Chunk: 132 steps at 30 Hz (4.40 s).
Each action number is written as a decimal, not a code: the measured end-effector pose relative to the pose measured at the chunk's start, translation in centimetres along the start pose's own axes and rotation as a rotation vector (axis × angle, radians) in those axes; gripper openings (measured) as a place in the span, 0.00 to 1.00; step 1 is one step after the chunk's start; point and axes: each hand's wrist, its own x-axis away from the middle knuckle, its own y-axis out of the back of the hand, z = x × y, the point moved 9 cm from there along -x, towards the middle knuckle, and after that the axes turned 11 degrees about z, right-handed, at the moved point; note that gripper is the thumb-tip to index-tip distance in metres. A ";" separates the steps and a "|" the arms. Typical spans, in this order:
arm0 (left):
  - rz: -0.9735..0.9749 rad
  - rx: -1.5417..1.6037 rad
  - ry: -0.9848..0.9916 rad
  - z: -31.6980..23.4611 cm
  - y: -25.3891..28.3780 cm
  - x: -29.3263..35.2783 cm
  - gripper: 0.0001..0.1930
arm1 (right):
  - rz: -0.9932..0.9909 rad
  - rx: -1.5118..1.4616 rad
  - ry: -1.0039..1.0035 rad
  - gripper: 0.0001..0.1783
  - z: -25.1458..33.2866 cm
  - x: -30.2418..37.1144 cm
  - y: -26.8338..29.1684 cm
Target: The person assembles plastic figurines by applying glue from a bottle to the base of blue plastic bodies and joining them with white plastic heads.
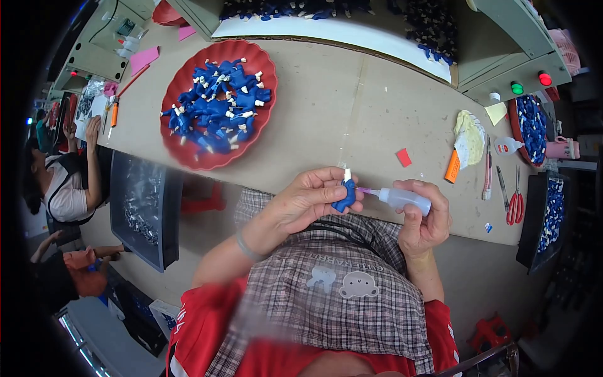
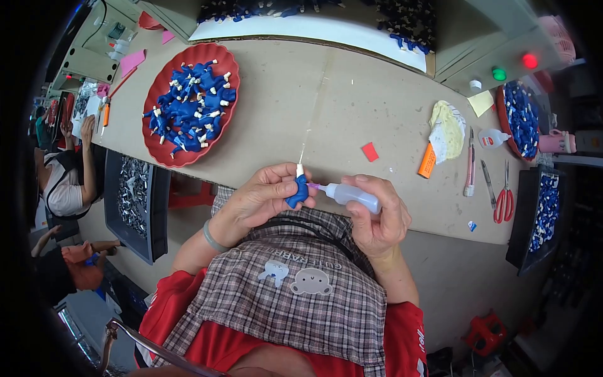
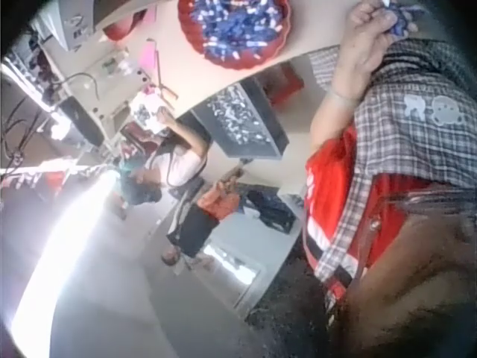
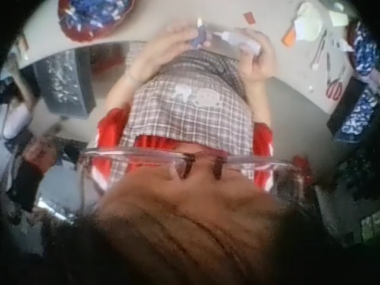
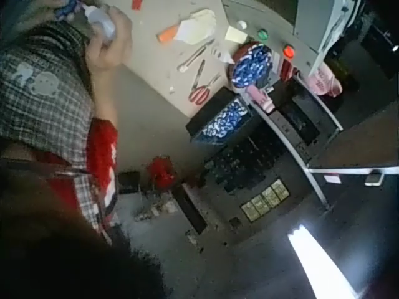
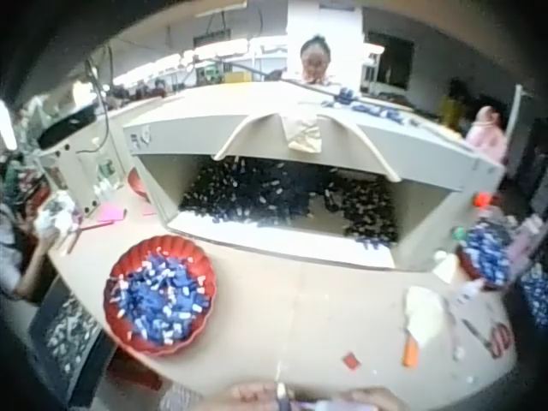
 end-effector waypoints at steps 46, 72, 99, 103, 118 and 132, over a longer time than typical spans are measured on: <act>-0.033 -0.022 -0.038 -0.2 0.8 0.0 0.13 | -0.062 -0.063 -0.035 0.17 -1.1 0.2 0.1; -0.033 -0.023 -0.047 -0.3 1.0 -0.1 0.12 | 0.028 0.051 0.013 0.17 -0.2 -0.3 -0.8; -0.045 -0.024 -0.083 -1.4 1.4 -0.1 0.10 | 0.029 0.218 -0.452 0.07 -14.4 -14.2 4.7; -0.028 -0.028 -0.061 -1.2 1.5 -0.3 0.11 | -0.017 0.575 -0.286 0.07 -14.4 -18.3 5.7; 0.010 -0.047 -0.048 -1.1 1.0 0.0 0.13 | 0.167 0.085 -0.541 0.10 -17.4 -16.5 3.4; -0.035 -0.098 -0.197 -2.9 0.1 0.3 0.13 | 0.315 -0.808 -0.547 0.08 -7.1 -5.7 -4.5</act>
